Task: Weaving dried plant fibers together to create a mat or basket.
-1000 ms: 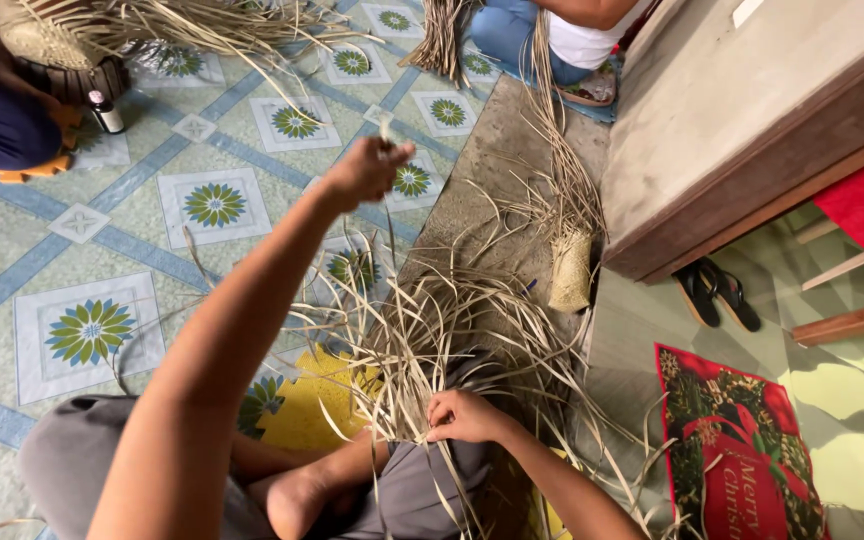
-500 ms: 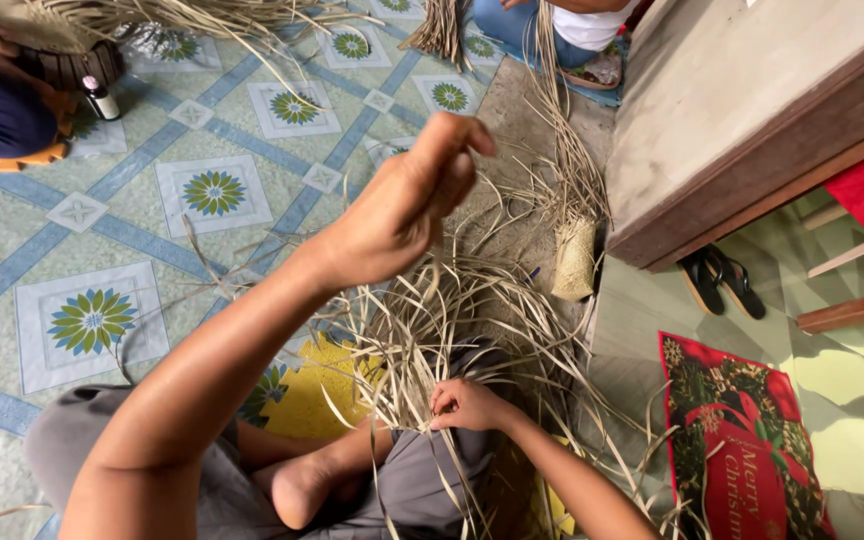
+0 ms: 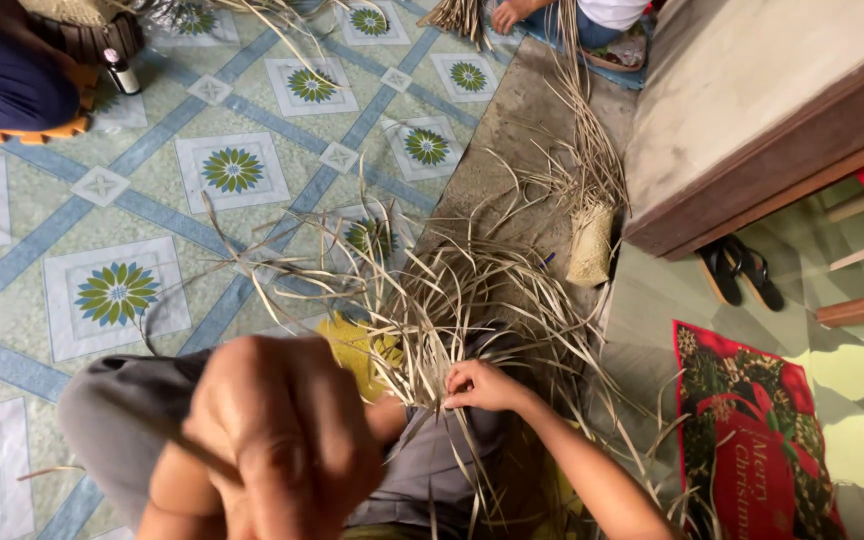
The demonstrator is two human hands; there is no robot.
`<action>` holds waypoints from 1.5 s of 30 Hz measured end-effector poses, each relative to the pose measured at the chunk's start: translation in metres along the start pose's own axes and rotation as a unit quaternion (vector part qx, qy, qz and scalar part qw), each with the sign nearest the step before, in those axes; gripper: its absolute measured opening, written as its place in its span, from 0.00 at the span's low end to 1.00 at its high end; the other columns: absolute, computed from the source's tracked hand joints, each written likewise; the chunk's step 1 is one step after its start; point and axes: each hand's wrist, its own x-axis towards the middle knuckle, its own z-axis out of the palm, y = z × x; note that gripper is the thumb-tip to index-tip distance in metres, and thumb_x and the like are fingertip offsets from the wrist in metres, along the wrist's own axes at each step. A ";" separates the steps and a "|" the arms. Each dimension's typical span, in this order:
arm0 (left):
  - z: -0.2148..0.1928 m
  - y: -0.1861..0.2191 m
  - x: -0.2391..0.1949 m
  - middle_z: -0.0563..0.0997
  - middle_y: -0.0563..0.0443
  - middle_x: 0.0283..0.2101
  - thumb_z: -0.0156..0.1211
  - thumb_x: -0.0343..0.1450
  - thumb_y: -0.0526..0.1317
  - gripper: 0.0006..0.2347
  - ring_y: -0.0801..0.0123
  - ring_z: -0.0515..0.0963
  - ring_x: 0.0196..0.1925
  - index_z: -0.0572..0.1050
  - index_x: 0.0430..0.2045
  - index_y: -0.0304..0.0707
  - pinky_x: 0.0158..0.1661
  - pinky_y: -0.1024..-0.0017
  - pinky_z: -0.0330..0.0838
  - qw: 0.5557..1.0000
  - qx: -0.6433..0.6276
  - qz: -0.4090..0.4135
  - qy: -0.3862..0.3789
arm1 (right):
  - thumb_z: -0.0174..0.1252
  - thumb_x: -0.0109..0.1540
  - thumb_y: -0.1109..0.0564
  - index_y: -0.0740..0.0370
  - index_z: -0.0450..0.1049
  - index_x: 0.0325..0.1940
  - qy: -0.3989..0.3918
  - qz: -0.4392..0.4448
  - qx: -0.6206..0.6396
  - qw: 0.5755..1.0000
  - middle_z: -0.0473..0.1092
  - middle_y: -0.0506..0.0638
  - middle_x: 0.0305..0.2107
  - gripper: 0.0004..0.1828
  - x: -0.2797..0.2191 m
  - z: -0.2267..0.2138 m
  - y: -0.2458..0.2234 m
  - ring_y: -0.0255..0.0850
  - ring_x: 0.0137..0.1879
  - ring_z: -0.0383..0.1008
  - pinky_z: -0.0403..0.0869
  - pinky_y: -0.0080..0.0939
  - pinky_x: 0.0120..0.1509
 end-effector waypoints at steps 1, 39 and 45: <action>0.001 0.011 0.012 0.63 0.60 0.24 0.47 0.69 0.48 0.11 0.72 0.58 0.26 0.59 0.19 0.46 0.36 0.81 0.57 0.937 0.323 -0.070 -0.110 | 0.73 0.54 0.50 0.56 0.83 0.31 -0.003 0.001 -0.006 1.000 0.76 0.40 0.35 0.09 0.000 0.001 0.000 0.32 0.36 0.73 0.68 0.33 0.41; -0.090 0.166 -0.023 0.84 0.55 0.35 0.50 0.79 0.49 0.14 0.58 0.85 0.35 0.81 0.35 0.44 0.40 0.63 0.79 0.437 0.778 -0.373 -0.254 | 0.73 0.54 0.52 0.55 0.85 0.32 0.011 0.052 0.023 0.998 0.78 0.41 0.38 0.07 -0.016 0.003 -0.022 0.37 0.33 0.71 0.71 0.36 0.37; -0.055 0.208 -0.082 0.78 0.55 0.41 0.59 0.74 0.48 0.09 0.64 0.78 0.40 0.78 0.44 0.50 0.41 0.68 0.72 0.617 0.746 -0.169 -0.184 | 0.73 0.53 0.55 0.60 0.83 0.32 0.026 0.029 0.016 0.999 0.77 0.46 0.38 0.09 -0.014 0.003 -0.021 0.40 0.31 0.70 0.71 0.37 0.36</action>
